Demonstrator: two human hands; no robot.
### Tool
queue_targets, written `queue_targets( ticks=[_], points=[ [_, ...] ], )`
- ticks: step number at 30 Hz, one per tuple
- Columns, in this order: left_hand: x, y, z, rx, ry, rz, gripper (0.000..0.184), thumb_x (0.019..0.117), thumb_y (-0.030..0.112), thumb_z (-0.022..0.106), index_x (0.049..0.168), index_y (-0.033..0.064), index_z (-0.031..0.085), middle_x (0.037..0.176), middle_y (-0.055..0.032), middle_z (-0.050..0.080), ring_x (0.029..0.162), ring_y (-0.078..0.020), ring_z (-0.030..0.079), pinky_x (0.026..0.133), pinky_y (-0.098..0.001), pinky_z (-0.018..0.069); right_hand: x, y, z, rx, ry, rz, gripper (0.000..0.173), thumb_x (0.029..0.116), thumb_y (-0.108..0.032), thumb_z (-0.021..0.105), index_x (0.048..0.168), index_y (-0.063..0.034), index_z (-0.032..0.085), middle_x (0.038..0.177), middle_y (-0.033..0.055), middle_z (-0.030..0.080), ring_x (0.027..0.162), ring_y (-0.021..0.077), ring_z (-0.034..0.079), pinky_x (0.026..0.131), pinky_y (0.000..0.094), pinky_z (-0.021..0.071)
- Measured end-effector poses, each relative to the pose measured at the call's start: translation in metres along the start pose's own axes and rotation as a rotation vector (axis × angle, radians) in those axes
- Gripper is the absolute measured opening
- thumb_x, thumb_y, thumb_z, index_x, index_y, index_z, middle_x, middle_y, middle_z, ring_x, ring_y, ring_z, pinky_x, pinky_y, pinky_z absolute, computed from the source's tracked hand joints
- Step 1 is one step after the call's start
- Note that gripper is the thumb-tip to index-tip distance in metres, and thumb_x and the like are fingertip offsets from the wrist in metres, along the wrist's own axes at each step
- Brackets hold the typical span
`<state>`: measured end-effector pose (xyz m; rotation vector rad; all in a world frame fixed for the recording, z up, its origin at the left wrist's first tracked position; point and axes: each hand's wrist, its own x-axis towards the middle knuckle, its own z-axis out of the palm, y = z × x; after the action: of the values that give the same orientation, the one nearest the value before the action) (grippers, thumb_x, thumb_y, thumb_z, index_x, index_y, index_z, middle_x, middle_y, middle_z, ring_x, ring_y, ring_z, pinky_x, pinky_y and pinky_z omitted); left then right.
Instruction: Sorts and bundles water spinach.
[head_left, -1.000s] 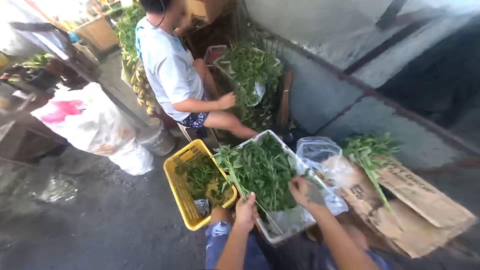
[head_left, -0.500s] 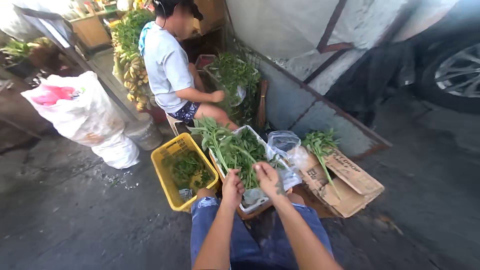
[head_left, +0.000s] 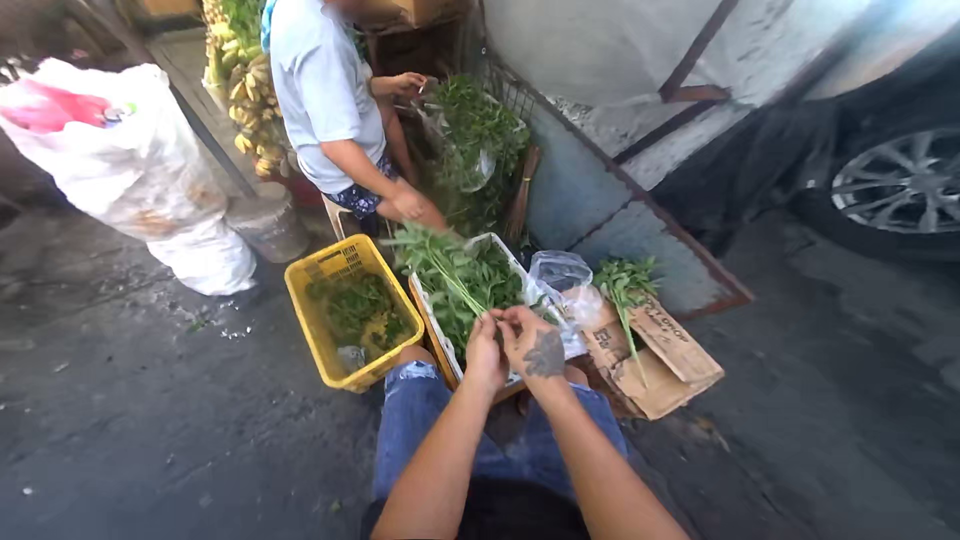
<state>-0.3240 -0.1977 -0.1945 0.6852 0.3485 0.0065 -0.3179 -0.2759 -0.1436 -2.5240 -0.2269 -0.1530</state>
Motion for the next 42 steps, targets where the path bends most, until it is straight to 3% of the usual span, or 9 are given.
queue_targets(
  ticks=[5,11,14,23,26,30,33,35,42],
  points=[
    [0.005,0.016,-0.017,0.051,0.038,0.026,0.027,0.112,0.027,0.029,0.113,0.0145,0.053,0.104,-0.0026,0.063,0.088,-0.0163,0.064,0.078,-0.0365,0.0561,-0.032,0.046,0.012,0.657,0.033,0.034,0.025,0.1003,-0.024,0.063,0.116,-0.0054,0.07,0.108,0.0082,0.073,0.096,0.0185,0.071,0.086,0.0403,0.0607],
    [-0.002,-0.01,-0.02,-0.087,-0.119,0.028,0.03,0.1124,0.037,0.024,0.106,0.0237,0.05,0.079,0.0048,0.054,0.077,-0.0142,0.061,0.084,-0.0414,0.056,-0.041,0.051,0.031,1.269,0.297,0.535,0.075,0.1053,-0.061,0.006,0.135,-0.0103,0.053,0.113,0.0085,0.068,0.097,0.0219,0.068,0.083,0.044,0.0565],
    [-0.017,-0.034,-0.018,0.101,-0.127,-0.082,0.033,0.1128,0.037,0.024,0.11,0.0194,0.052,0.082,0.0033,0.057,0.076,-0.0117,0.06,0.073,-0.0338,0.0555,-0.029,0.038,0.043,1.271,0.299,0.523,0.072,0.1071,-0.06,0.009,0.137,-0.0087,0.051,0.113,0.0071,0.065,0.087,0.0148,0.066,0.073,0.0323,0.0561],
    [0.027,-0.008,-0.042,0.04,-0.162,0.022,0.024,0.1124,0.028,0.03,0.101,0.0204,0.05,0.071,0.0066,0.053,0.07,-0.0126,0.058,0.081,-0.0408,0.0563,0.038,0.082,0.042,1.257,0.27,0.45,0.068,0.1095,-0.055,0.011,0.123,-0.0088,0.059,0.094,0.0017,0.068,0.082,0.0144,0.066,0.074,0.0351,0.0574],
    [0.055,0.034,-0.074,-0.066,-0.124,0.08,0.031,0.1136,0.032,0.024,0.101,0.0231,0.051,0.064,0.0096,0.047,0.06,-0.0091,0.051,0.068,-0.0328,0.0534,0.073,0.127,0.016,1.107,0.257,0.468,0.032,0.1114,-0.031,0.041,0.113,-0.0074,0.062,0.078,0.0003,0.063,0.065,0.0127,0.061,0.063,0.0312,0.0554],
    [0.081,0.046,-0.118,-0.162,-0.023,0.039,0.047,0.1132,0.039,0.015,0.095,0.021,0.055,0.059,0.008,0.043,0.05,-0.0082,0.043,0.051,-0.025,0.0439,0.084,0.157,0.04,0.796,-0.085,0.579,0.026,0.1053,-0.03,0.057,0.117,-0.0071,0.062,0.083,0.0031,0.064,0.06,0.0123,0.057,0.054,0.0299,0.0521],
    [0.086,0.03,-0.137,-0.148,0.094,-0.05,0.052,0.1116,0.047,0.013,0.093,0.0215,0.054,0.057,0.0083,0.041,0.046,-0.0074,0.04,0.047,-0.0244,0.0415,0.076,0.167,0.107,0.324,-0.397,0.614,0.051,0.096,-0.039,0.071,0.132,-0.0032,0.062,0.116,0.0185,0.07,0.098,0.0312,0.07,0.086,0.0516,0.0592],
    [0.089,0.024,-0.135,-0.1,0.174,-0.135,0.048,0.1117,0.048,0.019,0.091,0.0216,0.054,0.057,0.0085,0.039,0.045,-0.0071,0.039,0.046,-0.0234,0.0403,0.068,0.179,0.152,0.087,-0.554,0.605,0.066,0.0924,-0.045,0.073,0.138,-0.0005,0.058,0.131,0.0257,0.064,0.123,0.0406,0.062,0.105,0.0623,0.0486],
    [0.094,0.009,-0.112,0.227,0.183,-0.229,0.021,0.108,0.035,0.05,0.116,0.0189,0.06,0.061,0.0082,0.037,0.046,-0.0059,0.037,0.046,-0.0223,0.0403,0.052,0.146,0.116,0.262,-0.455,0.526,0.026,0.1026,-0.025,0.061,0.119,-0.0086,0.072,0.105,0.0117,0.075,0.096,0.0254,0.072,0.091,0.0507,0.0579]
  ],
)
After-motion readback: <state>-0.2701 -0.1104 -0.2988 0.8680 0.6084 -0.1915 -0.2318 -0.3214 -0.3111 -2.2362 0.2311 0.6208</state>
